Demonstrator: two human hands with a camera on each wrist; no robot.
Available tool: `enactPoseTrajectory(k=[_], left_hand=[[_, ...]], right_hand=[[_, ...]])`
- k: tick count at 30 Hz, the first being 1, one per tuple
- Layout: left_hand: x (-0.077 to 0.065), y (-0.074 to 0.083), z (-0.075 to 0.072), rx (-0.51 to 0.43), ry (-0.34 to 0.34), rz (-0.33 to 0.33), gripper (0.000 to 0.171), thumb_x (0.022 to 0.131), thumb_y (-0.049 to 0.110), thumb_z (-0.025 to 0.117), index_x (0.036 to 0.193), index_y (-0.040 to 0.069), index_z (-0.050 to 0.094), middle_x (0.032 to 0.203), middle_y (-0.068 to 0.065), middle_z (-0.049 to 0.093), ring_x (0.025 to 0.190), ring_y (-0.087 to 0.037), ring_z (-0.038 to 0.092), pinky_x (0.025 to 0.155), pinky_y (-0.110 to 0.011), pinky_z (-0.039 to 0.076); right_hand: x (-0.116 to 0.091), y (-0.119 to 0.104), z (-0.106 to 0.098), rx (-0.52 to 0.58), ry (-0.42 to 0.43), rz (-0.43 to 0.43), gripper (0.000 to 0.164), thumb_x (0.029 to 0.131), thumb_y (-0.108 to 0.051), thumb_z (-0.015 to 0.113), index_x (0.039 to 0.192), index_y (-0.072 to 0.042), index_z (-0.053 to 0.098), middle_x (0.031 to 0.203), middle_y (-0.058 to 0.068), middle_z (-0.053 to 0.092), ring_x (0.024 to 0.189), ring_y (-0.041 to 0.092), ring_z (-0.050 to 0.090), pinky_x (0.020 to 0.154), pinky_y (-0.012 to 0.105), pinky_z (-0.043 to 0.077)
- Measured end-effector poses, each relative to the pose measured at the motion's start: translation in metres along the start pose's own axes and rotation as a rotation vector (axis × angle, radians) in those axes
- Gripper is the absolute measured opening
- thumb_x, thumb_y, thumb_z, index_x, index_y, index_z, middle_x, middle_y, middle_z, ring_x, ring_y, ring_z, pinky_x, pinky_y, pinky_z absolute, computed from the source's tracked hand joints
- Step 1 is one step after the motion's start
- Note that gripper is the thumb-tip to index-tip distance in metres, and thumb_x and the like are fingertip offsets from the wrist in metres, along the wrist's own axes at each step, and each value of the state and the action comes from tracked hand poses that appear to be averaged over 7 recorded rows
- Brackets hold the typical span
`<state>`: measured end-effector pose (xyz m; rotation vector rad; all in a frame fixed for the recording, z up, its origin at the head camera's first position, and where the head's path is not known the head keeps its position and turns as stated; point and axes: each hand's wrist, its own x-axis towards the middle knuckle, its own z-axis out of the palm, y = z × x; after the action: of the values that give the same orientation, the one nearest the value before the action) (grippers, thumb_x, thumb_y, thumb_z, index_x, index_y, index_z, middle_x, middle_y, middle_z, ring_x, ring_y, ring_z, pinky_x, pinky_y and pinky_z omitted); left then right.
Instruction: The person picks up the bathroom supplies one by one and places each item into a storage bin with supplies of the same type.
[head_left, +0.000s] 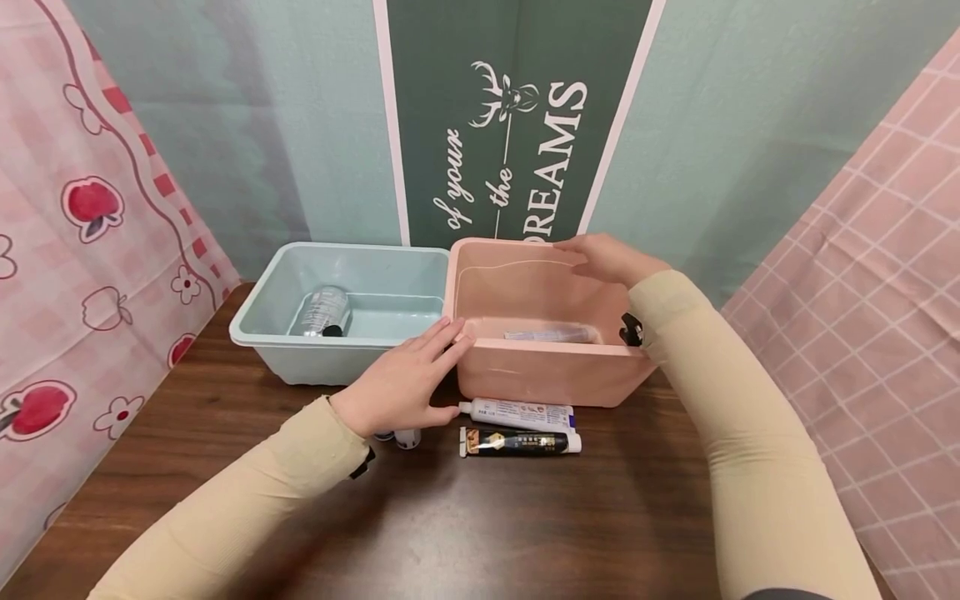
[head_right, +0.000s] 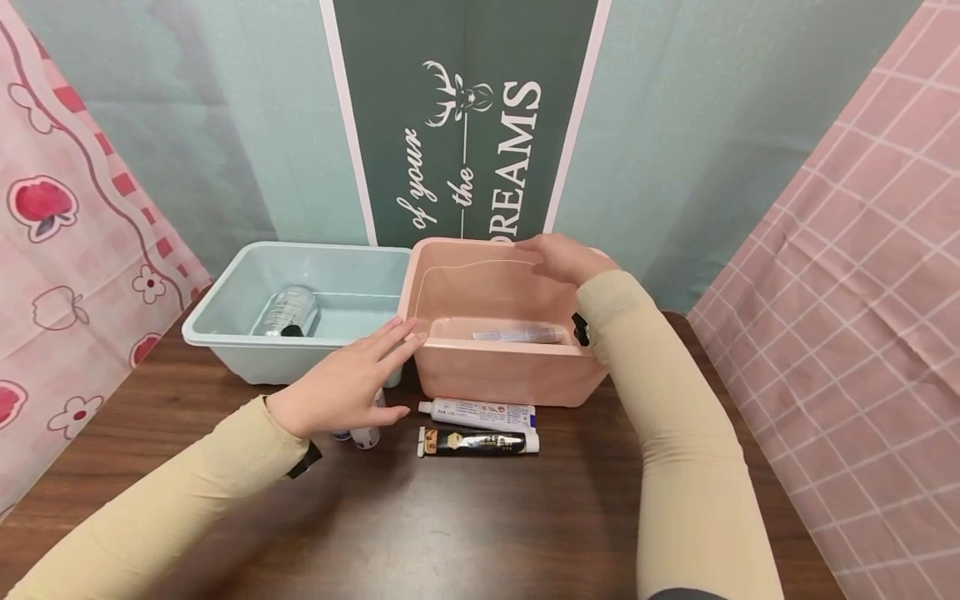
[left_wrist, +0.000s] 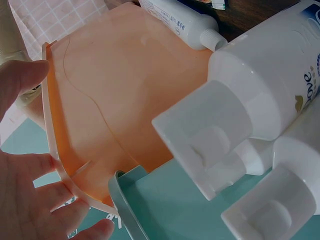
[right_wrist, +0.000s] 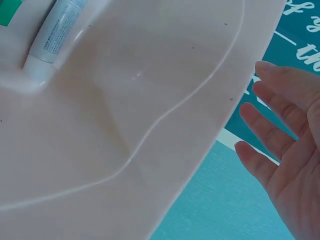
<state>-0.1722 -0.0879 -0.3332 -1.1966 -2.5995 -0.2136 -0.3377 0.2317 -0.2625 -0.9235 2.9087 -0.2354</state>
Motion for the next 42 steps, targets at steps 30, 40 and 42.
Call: enactPoseTrajectory(k=[30, 40, 42], left_hand=[[0.002, 0.001, 0.002, -0.003, 0.014, 0.002, 0.092, 0.075, 0.045, 0.069, 0.146, 0.004, 0.028, 0.149, -0.019, 0.027, 0.137, -0.033, 0.024, 0.103, -0.046, 0.033], [0.002, 0.001, 0.0, -0.017, 0.004, 0.005, 0.091, 0.076, 0.043, 0.07, 0.146, 0.004, 0.028, 0.148, -0.019, 0.028, 0.137, -0.033, 0.023, 0.103, -0.046, 0.033], [0.001, 0.001, -0.001, -0.019, 0.001, 0.003, 0.09, 0.076, 0.042, 0.07, 0.146, 0.003, 0.028, 0.149, -0.018, 0.027, 0.137, -0.033, 0.023, 0.103, -0.046, 0.033]], right_hand=[[-0.03, -0.033, -0.029, -0.039, -0.124, 0.051, 0.056, 0.088, -0.013, 0.063, 0.139, 0.0, 0.042, 0.136, 0.024, 0.045, 0.127, 0.039, 0.038, 0.104, 0.049, 0.029], [-0.042, -0.038, -0.026, -0.036, -0.104, 0.027, 0.056, 0.088, -0.012, 0.064, 0.138, -0.002, 0.043, 0.135, 0.022, 0.046, 0.125, 0.038, 0.04, 0.103, 0.049, 0.031], [-0.044, -0.04, -0.025, -0.031, -0.098, 0.012, 0.056, 0.087, -0.011, 0.064, 0.139, -0.002, 0.043, 0.136, 0.021, 0.046, 0.126, 0.038, 0.04, 0.103, 0.049, 0.03]])
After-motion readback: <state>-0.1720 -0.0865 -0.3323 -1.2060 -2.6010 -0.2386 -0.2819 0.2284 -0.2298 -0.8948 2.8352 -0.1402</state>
